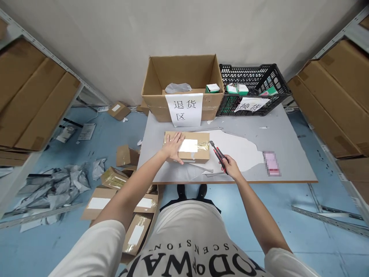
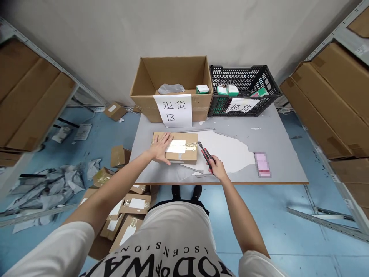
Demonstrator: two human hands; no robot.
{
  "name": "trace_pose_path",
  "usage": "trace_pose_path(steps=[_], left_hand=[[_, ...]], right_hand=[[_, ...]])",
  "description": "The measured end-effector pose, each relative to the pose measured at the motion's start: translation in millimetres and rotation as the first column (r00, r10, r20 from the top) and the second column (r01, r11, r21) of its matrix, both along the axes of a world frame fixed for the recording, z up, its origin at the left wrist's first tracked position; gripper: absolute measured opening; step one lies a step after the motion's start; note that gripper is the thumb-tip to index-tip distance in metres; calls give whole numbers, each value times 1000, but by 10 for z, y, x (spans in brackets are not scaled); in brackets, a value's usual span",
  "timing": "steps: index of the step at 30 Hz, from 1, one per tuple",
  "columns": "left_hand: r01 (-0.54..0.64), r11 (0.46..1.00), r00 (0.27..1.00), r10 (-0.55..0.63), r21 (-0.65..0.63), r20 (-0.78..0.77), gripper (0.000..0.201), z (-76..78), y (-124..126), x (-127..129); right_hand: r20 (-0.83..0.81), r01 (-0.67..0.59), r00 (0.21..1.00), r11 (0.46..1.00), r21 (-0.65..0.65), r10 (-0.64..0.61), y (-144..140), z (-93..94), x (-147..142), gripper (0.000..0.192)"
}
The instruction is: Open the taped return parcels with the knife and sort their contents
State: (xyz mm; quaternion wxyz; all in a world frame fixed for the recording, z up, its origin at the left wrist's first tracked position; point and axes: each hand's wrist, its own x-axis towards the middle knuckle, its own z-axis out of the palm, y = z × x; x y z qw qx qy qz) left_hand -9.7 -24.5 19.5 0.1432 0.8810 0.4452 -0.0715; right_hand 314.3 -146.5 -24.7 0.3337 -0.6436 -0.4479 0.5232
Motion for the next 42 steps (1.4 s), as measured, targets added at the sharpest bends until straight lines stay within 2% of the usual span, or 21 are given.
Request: trace_pose_path(steps=[7, 14, 18, 26, 34, 42], left_hand=[[-8, 1000, 1000, 8, 6, 3, 136, 0, -17, -20], [-14, 999, 1000, 13, 50, 19, 129, -29, -36, -32], [-27, 998, 998, 24, 52, 61, 127, -14, -50, -27], [-76, 997, 997, 75, 30, 35, 126, 7, -87, -68], [-47, 998, 997, 46, 28, 56, 124, -25, -83, -94], [-87, 996, 995, 86, 13, 58, 125, -7, -104, -85]], right_hand=[[-3, -55, 998, 998, -20, 55, 99, 30, 103, 51], [108, -169, 979, 984, -57, 174, 457, 196, 305, 45], [102, -257, 959, 963, -76, 264, 602, 247, 389, 43], [22, -330, 942, 937, -115, 335, 555, 303, 472, 48], [102, -414, 900, 904, -112, 424, 771, 366, 406, 40], [55, -396, 912, 909, -133, 406, 548, 338, 413, 48]])
